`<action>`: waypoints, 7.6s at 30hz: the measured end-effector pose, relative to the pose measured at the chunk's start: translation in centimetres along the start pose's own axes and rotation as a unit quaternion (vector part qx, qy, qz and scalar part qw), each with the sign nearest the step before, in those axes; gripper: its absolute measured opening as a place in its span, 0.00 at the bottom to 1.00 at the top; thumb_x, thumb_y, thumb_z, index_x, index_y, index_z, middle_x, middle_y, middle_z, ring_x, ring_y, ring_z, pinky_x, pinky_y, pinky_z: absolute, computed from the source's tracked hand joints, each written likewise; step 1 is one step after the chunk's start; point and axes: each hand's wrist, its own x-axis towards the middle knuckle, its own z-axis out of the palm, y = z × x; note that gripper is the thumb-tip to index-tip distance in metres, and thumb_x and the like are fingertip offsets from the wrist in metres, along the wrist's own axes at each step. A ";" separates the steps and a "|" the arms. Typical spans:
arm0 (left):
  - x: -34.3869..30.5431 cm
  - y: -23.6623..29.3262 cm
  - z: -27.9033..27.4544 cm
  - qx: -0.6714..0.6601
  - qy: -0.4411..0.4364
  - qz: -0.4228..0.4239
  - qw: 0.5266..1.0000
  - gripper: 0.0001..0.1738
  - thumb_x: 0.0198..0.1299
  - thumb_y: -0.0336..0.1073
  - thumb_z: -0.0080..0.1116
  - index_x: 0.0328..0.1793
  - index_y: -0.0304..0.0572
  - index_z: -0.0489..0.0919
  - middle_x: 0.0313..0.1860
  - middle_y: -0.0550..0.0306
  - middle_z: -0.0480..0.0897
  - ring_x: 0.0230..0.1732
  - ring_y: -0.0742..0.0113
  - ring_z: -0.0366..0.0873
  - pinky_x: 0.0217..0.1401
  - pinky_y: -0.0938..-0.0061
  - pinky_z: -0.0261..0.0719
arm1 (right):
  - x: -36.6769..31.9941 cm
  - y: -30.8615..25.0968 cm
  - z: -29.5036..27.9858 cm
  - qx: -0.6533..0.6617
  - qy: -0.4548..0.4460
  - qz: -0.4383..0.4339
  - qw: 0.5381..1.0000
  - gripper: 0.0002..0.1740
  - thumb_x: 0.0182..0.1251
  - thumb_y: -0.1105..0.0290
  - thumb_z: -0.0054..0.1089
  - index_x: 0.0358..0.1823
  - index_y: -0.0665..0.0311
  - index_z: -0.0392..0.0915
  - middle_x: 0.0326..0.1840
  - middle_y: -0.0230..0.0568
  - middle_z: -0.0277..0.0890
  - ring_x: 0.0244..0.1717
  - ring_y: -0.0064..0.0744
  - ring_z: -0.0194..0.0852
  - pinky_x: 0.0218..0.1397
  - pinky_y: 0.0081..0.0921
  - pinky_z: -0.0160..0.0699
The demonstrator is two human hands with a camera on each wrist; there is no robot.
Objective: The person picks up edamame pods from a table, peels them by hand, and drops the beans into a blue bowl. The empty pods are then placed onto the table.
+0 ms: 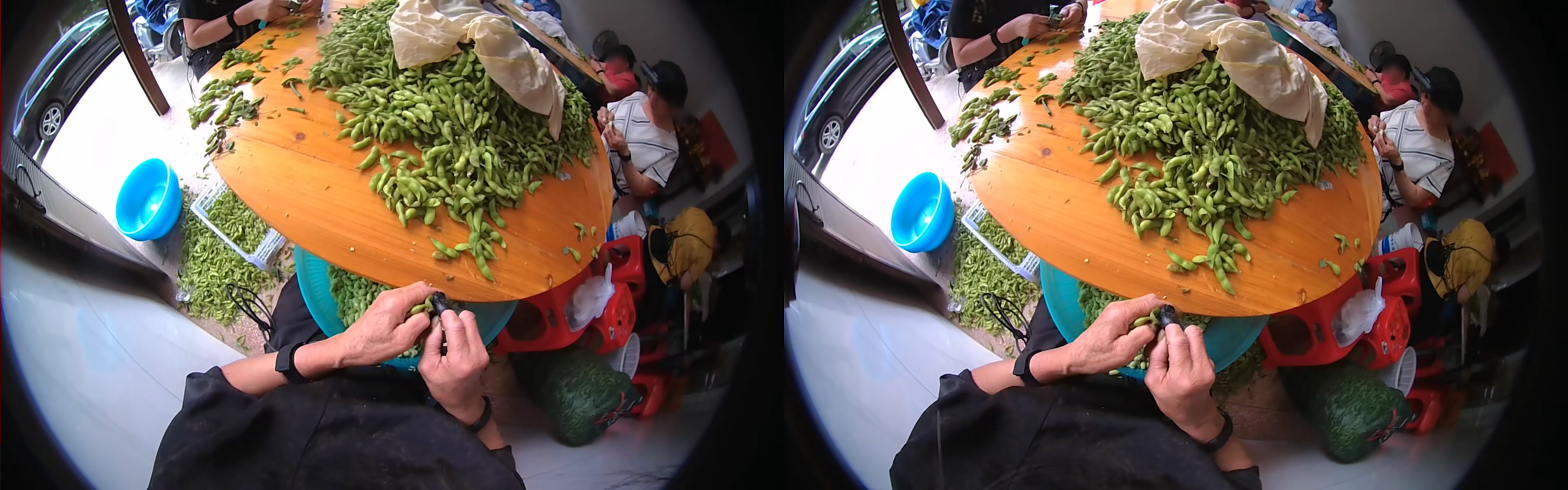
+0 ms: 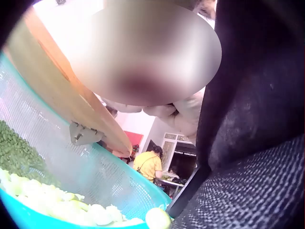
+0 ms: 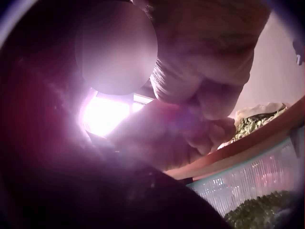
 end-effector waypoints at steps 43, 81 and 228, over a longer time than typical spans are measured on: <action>0.0 0.4 -0.7 -0.112 -0.056 -0.098 0.987 0.18 0.67 0.32 0.63 0.61 0.35 0.76 0.25 0.61 0.80 0.24 0.76 0.74 0.26 0.74 0.71 | 0.2 2.4 -1.8 0.445 -0.117 0.324 0.826 0.09 0.71 0.81 0.57 0.48 0.79 0.76 0.33 0.34 0.73 0.23 0.16 0.69 0.21 0.18 0.66; -0.6 -0.6 0.1 -0.248 0.005 -0.108 0.963 0.10 0.68 0.32 0.62 0.52 0.38 0.79 0.39 0.66 0.78 0.35 0.82 0.73 0.33 0.83 0.72 | -0.1 3.2 -1.1 0.211 -0.065 0.219 0.950 0.08 0.60 0.84 0.60 0.41 0.75 0.78 0.28 0.45 0.72 0.27 0.36 0.76 0.32 0.29 0.74; -0.4 0.2 0.0 0.013 0.046 0.029 0.998 0.07 0.59 0.26 0.69 0.41 0.36 0.81 0.33 0.59 0.83 0.36 0.71 0.85 0.38 0.78 0.81 | -0.2 2.6 -2.9 0.251 -0.101 0.255 0.928 0.07 0.63 0.82 0.58 0.42 0.77 0.78 0.28 0.42 0.76 0.23 0.25 0.75 0.26 0.23 0.71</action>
